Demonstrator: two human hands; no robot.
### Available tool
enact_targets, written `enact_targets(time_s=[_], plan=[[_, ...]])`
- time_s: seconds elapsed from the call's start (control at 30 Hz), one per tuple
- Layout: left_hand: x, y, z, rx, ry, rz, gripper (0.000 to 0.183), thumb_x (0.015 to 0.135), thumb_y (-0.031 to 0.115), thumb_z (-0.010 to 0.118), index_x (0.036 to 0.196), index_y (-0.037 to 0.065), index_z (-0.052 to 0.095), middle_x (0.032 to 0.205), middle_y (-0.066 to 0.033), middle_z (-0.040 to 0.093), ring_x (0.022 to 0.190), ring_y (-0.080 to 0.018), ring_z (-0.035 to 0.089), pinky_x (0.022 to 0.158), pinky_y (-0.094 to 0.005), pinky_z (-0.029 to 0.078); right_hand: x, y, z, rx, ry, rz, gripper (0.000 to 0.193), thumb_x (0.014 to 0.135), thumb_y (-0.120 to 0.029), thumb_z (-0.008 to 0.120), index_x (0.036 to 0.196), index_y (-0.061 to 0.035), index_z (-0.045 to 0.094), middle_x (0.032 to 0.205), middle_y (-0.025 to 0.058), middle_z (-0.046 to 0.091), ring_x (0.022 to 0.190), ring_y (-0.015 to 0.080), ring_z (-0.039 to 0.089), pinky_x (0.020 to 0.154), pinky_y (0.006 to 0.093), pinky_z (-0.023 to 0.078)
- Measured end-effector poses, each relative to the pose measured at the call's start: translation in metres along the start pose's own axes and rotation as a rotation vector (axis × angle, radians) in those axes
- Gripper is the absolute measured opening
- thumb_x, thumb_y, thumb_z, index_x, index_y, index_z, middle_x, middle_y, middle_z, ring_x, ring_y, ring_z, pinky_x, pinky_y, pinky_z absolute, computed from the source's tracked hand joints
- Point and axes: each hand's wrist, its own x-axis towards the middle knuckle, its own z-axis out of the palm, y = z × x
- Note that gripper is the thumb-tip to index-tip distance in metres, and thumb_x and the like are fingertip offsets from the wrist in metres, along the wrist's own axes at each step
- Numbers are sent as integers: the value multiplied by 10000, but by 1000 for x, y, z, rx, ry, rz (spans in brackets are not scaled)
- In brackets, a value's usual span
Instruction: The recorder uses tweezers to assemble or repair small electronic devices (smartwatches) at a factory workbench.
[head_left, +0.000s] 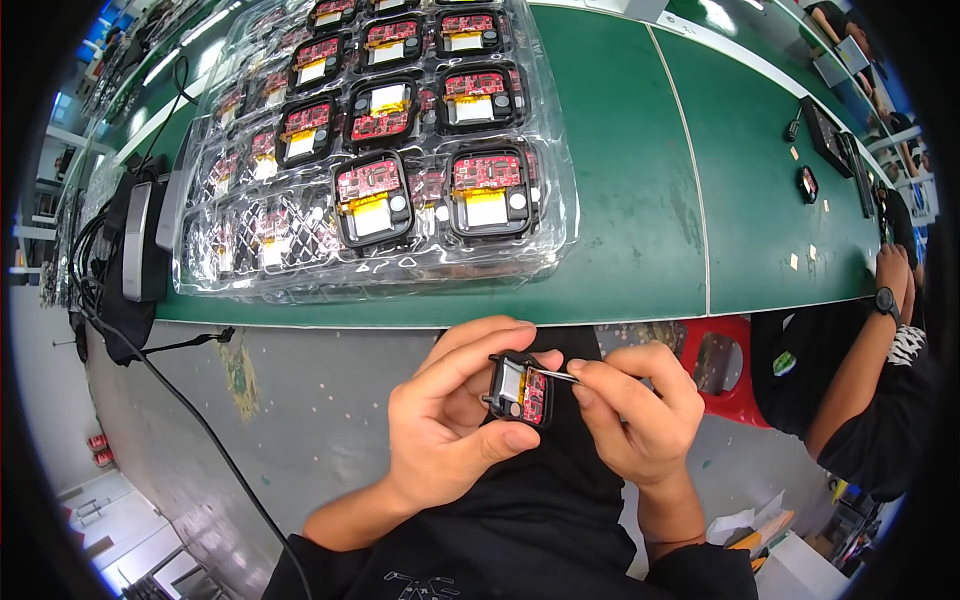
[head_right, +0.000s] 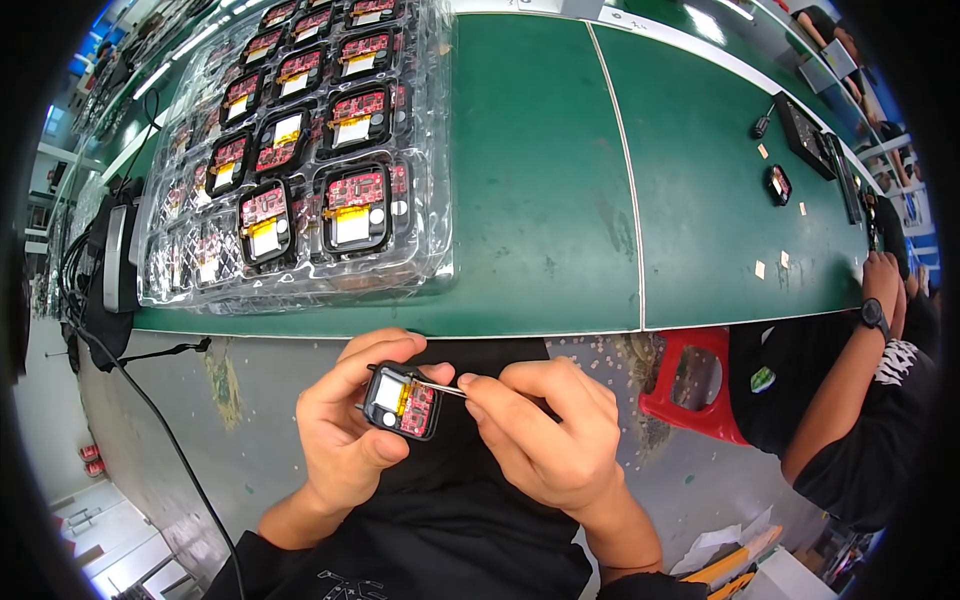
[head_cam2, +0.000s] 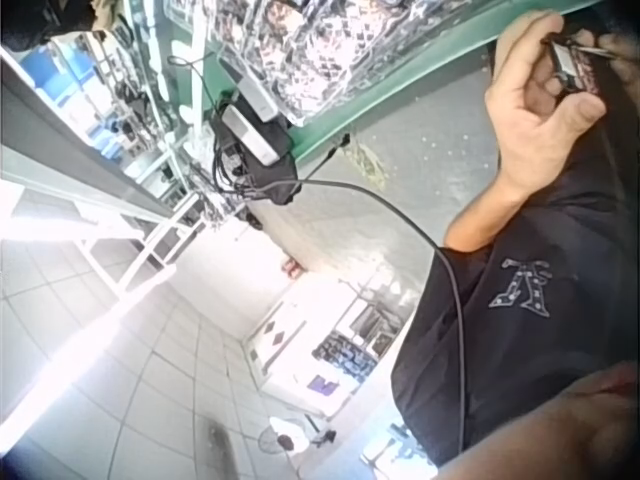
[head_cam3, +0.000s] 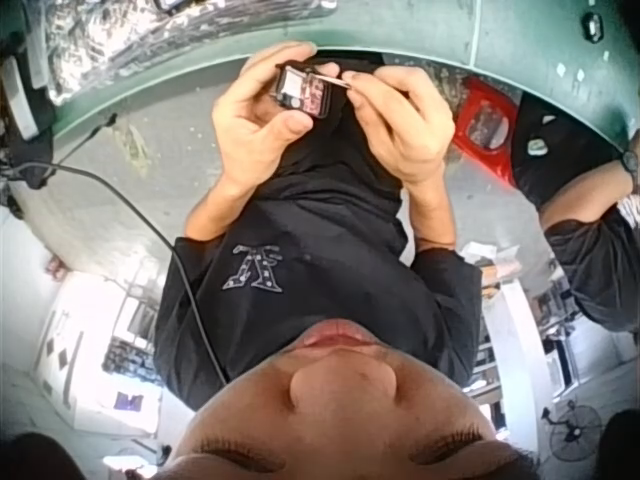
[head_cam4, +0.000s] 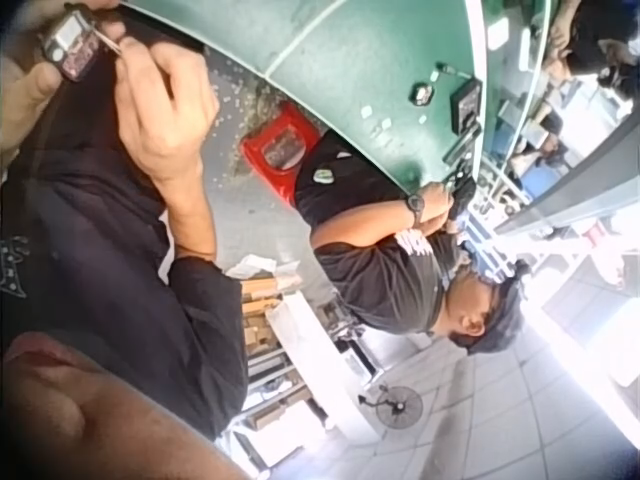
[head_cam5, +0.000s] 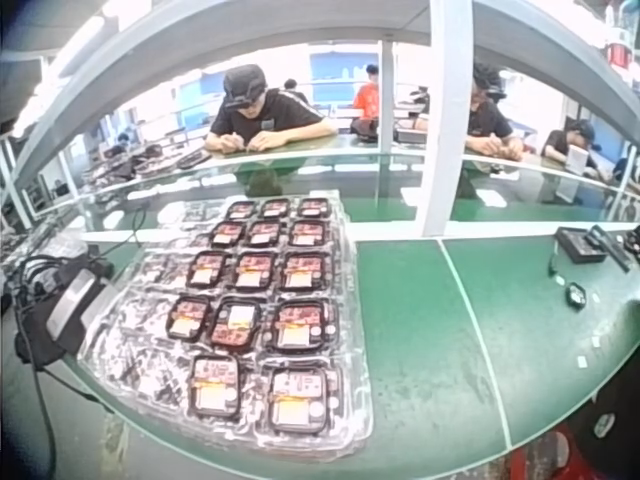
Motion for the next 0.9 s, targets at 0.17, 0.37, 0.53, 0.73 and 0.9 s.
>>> enact_targets(time_s=[0.17, 0.37, 0.53, 0.73, 0.9], plan=[[1, 0, -2, 27, -40, 32, 825, 818, 456, 848, 1337, -120, 568, 1370, -231, 520, 1155, -353, 666, 1026, -473, 567, 1, 1, 1, 9, 2, 8, 316, 672, 21, 825, 978, -34, 770, 808, 56, 603, 599, 185, 560, 511, 308, 443], [0, -1, -2, 33, -37, 30, 805, 829, 433, 847, 1330, -132, 567, 1366, -231, 520, 1172, -336, 652, 1025, -477, 568, -2, 1, 4, -30, 26, -2, 318, 672, 19, 827, 979, -36, 768, 809, 49, 605, 591, 182, 549, 500, 307, 427], [0, 1, -3, 67, -25, 13, 798, 835, 425, 845, 1330, -134, 565, 1350, -226, 526, 1190, -316, 636, 1029, -480, 564, -5, 0, 2, -157, -4, -81, 237, 775, -14, 802, 1009, -28, 765, 833, 65, 599, 608, 184, 551, 528, 299, 431], [0, 4, 3, 5, 8, -22, 819, 818, 425, 858, 1338, -133, 560, 1349, -224, 530, 1189, -313, 637, 1054, -457, 546, -6, 3, 12, -193, 84, -143, 337, 655, 1, 833, 984, -43, 772, 815, 36, 599, 550, 167, 506, 478, 296, 414], [2, 7, 0, 9, 67, -14, 824, 768, 415, 895, 1312, -116, 578, 1296, -201, 548, 1162, -336, 665, 1011, -468, 574, 1, 0, 8, -161, 20, -161, 307, 684, -16, 829, 985, -42, 776, 819, 60, 607, 550, 175, 526, 484, 301, 428]])
